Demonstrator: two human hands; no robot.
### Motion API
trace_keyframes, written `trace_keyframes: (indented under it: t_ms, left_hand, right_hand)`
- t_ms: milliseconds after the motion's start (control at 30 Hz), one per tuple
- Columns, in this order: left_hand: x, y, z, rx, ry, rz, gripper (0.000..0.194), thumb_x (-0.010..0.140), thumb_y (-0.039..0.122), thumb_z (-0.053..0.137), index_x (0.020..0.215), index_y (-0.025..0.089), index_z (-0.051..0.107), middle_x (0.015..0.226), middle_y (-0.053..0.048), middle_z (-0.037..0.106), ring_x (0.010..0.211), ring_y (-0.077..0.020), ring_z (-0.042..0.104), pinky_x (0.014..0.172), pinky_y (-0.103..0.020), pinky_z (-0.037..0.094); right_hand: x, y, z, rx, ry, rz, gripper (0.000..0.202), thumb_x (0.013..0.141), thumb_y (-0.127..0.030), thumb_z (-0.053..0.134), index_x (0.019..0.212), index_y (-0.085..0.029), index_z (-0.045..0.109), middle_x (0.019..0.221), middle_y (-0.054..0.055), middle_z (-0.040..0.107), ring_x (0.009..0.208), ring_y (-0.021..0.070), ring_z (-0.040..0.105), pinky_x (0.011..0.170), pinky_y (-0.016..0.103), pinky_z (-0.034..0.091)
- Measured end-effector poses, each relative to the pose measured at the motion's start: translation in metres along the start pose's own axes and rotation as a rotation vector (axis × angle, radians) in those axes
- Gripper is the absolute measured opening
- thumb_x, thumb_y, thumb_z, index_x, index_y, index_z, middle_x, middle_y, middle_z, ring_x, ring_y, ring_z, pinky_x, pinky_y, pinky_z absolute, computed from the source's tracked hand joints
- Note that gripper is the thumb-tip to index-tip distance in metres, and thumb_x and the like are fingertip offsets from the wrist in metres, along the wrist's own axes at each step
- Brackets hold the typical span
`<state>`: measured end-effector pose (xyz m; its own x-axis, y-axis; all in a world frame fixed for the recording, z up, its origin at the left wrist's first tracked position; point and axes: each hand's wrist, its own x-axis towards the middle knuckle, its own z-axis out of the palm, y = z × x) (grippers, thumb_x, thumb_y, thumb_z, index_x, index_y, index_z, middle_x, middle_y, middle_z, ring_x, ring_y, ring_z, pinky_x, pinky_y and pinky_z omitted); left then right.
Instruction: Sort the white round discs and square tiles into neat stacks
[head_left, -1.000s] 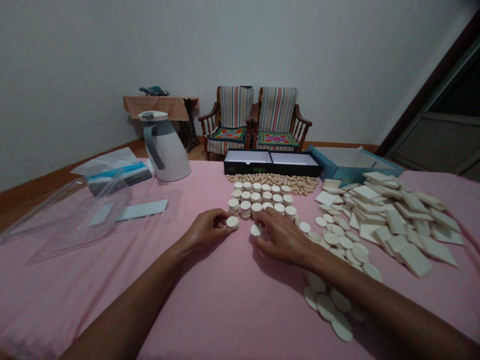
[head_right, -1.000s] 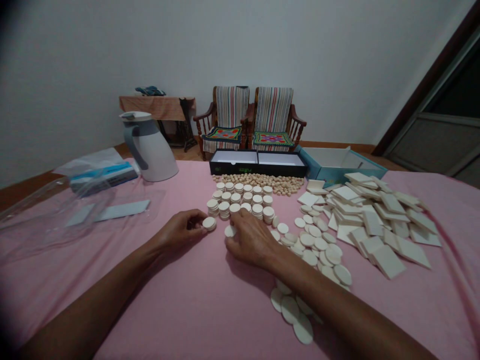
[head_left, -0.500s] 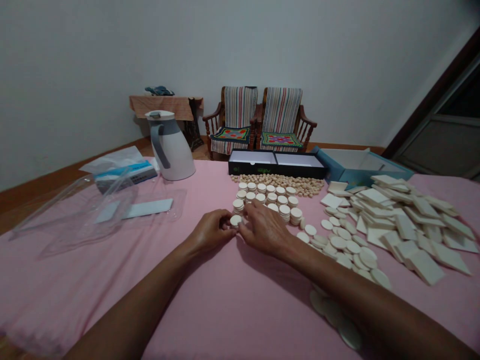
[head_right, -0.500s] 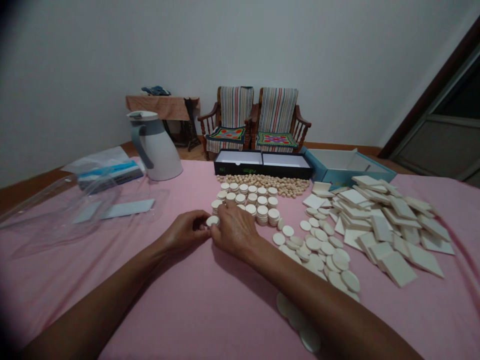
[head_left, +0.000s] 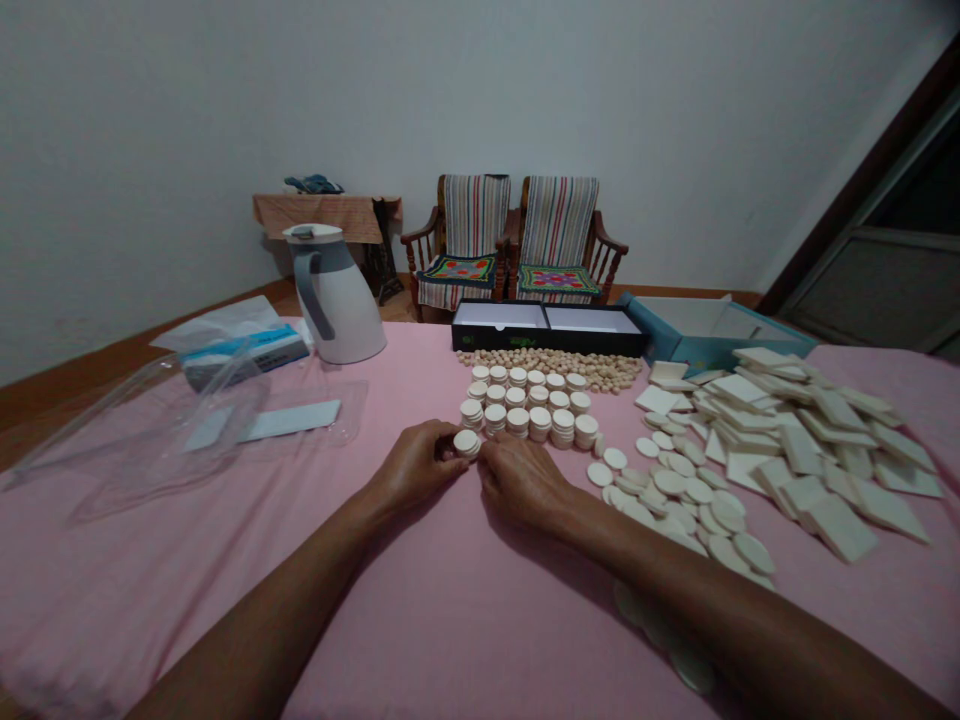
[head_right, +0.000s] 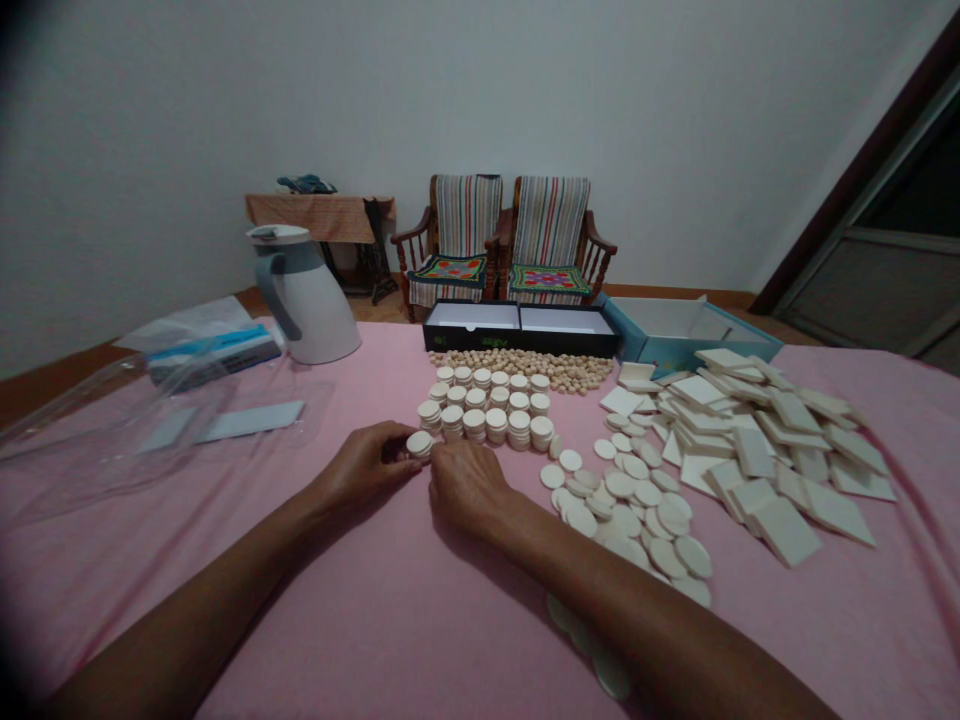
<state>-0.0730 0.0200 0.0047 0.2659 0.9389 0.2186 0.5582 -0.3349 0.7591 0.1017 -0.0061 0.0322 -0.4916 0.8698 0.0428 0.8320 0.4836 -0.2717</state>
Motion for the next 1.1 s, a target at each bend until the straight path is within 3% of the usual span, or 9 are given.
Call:
trace_keyframes:
  t_ms: [133,367,500,767,900,1100]
  left_hand:
    - [-0.001,0.005,-0.001,0.048,0.019,0.028,0.021,0.066,0.02,0.064,0.085,0.02,0.073,0.072,-0.002,0.066,0.064,-0.016,0.055,0.058,-0.024,0.038]
    - [-0.002,0.012,-0.003,0.142,0.046,0.048,0.018,0.066,0.019,0.063,0.081,0.022,0.074,0.068,-0.001,0.065,0.062,-0.0155,0.053,0.058,-0.025,0.035]
    - [-0.001,0.009,-0.002,0.136,0.042,0.043,0.02,0.067,0.02,0.062,0.084,0.021,0.073,0.07,-0.001,0.065,0.061,-0.0149,0.053,0.057,-0.024,0.035]
    - [0.001,0.002,-0.005,0.022,0.059,-0.035,0.034,0.057,0.016,0.063,0.089,0.02,0.073,0.069,-0.001,0.065,0.059,-0.0151,0.053,0.054,-0.024,0.036]
    - [0.003,-0.003,-0.008,0.013,0.09,-0.021,0.036,0.055,0.008,0.054,0.084,0.02,0.072,0.073,-0.003,0.067,0.064,-0.0162,0.057,0.06,-0.024,0.04]
    - [0.005,-0.005,-0.009,0.03,0.08,-0.055,0.028,0.055,0.008,0.049,0.073,0.019,0.068,0.068,0.0,0.066,0.064,-0.0156,0.058,0.059,-0.024,0.039]
  right_hand:
    - [0.003,-0.001,-0.004,0.021,-0.005,-0.009,0.029,0.088,-0.016,0.041,0.109,-0.014,0.059,0.106,0.014,0.062,0.095,0.021,0.056,0.076,0.031,0.041]
    - [0.009,-0.003,-0.005,-0.024,0.035,-0.073,0.029,0.088,-0.015,0.038,0.108,-0.015,0.059,0.108,0.012,0.062,0.091,0.0198,0.057,0.071,0.03,0.041]
    - [0.004,0.001,-0.012,-0.056,0.023,-0.031,0.028,0.087,-0.017,0.039,0.104,-0.015,0.061,0.102,0.012,0.065,0.089,0.0207,0.058,0.069,0.03,0.04]
    - [-0.043,0.056,-0.053,-0.163,-0.074,0.196,0.017,0.079,-0.013,0.05,0.088,-0.018,0.063,0.09,0.009,0.066,0.083,0.0198,0.06,0.063,0.027,0.035]
    - [-0.062,0.076,-0.051,-0.198,-0.073,0.212,0.016,0.081,-0.013,0.048,0.084,-0.018,0.062,0.094,0.009,0.064,0.091,0.0204,0.058,0.065,0.026,0.035]
    - [-0.065,0.077,-0.037,-0.26,-0.057,0.268,0.022,0.084,-0.013,0.042,0.091,-0.016,0.062,0.098,0.012,0.063,0.086,0.0221,0.059,0.062,0.029,0.034]
